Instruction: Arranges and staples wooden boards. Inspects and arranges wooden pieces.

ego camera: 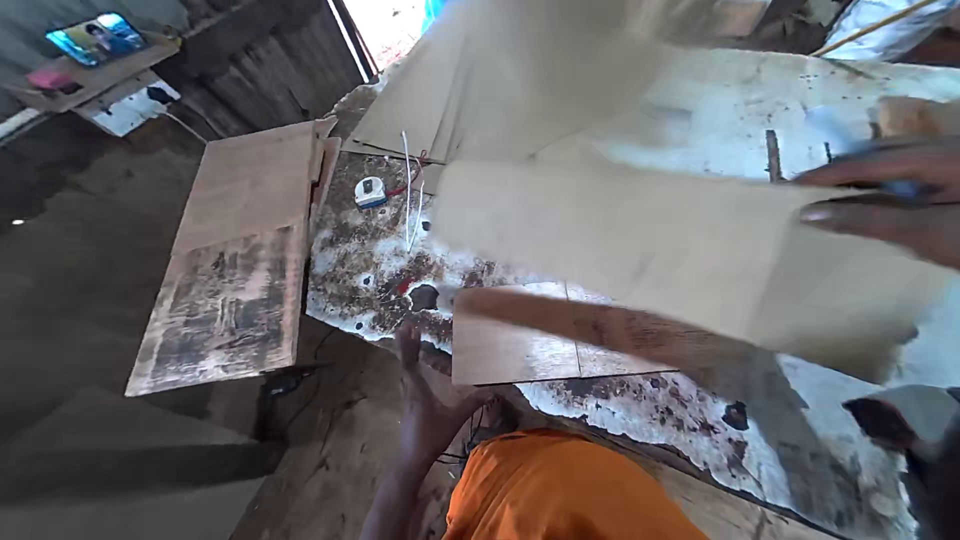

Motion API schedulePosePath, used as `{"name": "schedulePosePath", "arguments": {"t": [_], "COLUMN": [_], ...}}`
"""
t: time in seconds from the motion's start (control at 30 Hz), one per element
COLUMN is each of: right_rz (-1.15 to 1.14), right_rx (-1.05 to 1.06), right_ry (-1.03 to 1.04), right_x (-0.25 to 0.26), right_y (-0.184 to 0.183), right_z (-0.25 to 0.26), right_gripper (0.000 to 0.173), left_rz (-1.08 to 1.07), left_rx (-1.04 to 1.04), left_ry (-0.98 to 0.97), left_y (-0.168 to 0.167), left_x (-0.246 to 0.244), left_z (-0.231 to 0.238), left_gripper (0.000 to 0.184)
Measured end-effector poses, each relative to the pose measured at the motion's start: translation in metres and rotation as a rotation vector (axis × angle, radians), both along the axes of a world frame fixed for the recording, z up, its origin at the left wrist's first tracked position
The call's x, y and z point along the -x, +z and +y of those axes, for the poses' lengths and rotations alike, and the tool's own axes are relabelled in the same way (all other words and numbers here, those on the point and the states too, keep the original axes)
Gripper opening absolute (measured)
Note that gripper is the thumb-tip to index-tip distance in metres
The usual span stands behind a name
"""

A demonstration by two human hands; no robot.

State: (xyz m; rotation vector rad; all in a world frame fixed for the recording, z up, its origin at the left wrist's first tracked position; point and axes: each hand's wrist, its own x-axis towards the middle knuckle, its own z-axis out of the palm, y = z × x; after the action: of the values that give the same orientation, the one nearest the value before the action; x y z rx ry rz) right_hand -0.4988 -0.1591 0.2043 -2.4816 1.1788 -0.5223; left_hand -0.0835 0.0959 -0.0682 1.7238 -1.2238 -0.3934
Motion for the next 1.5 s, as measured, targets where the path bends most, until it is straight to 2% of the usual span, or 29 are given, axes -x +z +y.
{"name": "schedulePosePath", "arguments": {"t": [0.07,0.1,0.17,0.27,0.37,0.43,0.47,0.53,0.63,0.73,0.8,0.87,0.97,1.1,1.3,1.37,1.4,1.5], "right_rz": [0.057,0.106,0.204,0.048,0.068,0.064,0.067,0.055,0.005,-0.054,-0.11,-0.149,-0.142,-0.153,-0.172,-0.147,-0.115,-0.056], "right_rx": [0.012,-0.029,-0.022,-0.154,-0.24,-0.195,-0.161,-0.081,0.068,0.139,0.172,0.147,0.15,0.172,0.218,0.262,0.259,0.215], "right_ry": [0.208,0.189,-0.01,-0.216,-0.367,-0.392,-0.397,-0.411,-0.412,-0.42,-0.446,-0.482,-0.482,-0.454,-0.402,-0.38,-0.37,-0.307], "right_x": [-0.03,-0.041,-0.049,-0.022,0.028,0.047,0.053,0.058,0.062,0.067,0.067,0.064,0.065,0.065,0.059,0.053,0.051,0.046], "right_y": [-0.049,-0.077,-0.131,-0.174,-0.205,-0.225,-0.231,-0.238,-0.249,-0.261,-0.265,-0.268,-0.269,-0.269,-0.267,-0.267,-0.266,-0.267], "right_z": [-0.024,-0.029,-0.021,0.02,0.066,0.088,0.096,0.105,0.112,0.115,0.118,0.123,0.124,0.12,0.119,0.117,0.118,0.118], "right_gripper": [0.027,0.029,0.046,0.065,0.102,0.113,0.111,0.098,0.074,0.063,0.063,0.072,0.077,0.075,0.063,0.063,0.067,0.073], "left_rz": [0.028,0.028,-0.052,-0.146,-0.188,-0.217,-0.23,-0.232,-0.243,-0.322,-0.332,-0.283,-0.267,-0.32,-0.371,-0.391,-0.406,-0.489], "left_rx": [0.066,0.04,-0.078,-0.128,-0.173,-0.252,-0.272,-0.273,-0.267,-0.227,-0.196,-0.18,-0.201,-0.188,-0.035,-0.047,-0.063,-0.106], "left_ry": [-0.022,-0.028,-0.012,-0.012,-0.035,-0.105,-0.146,-0.191,-0.172,-0.111,-0.059,-0.012,-0.016,-0.052,-0.077,-0.164,-0.229,-0.435], "left_y": [-0.006,-0.008,-0.012,-0.011,-0.004,0.004,0.008,0.011,0.014,0.014,0.013,0.011,0.007,-0.001,-0.011,-0.003,0.0,0.006], "left_x": [0.004,0.006,0.005,0.001,0.0,-0.004,-0.005,-0.007,-0.015,-0.019,-0.013,-0.003,0.011,0.015,-0.004,-0.023,-0.033,-0.057], "left_z": [0.003,0.007,0.015,0.022,0.02,0.017,0.015,0.012,0.008,0.005,0.007,0.012,0.016,0.017,0.014,0.003,-0.005,-0.036], "left_gripper": [0.159,0.157,0.139,0.097,0.087,0.088,0.087,0.078,0.067,0.06,0.055,0.05,0.044,0.038,0.03,0.035,0.044,0.093]}}
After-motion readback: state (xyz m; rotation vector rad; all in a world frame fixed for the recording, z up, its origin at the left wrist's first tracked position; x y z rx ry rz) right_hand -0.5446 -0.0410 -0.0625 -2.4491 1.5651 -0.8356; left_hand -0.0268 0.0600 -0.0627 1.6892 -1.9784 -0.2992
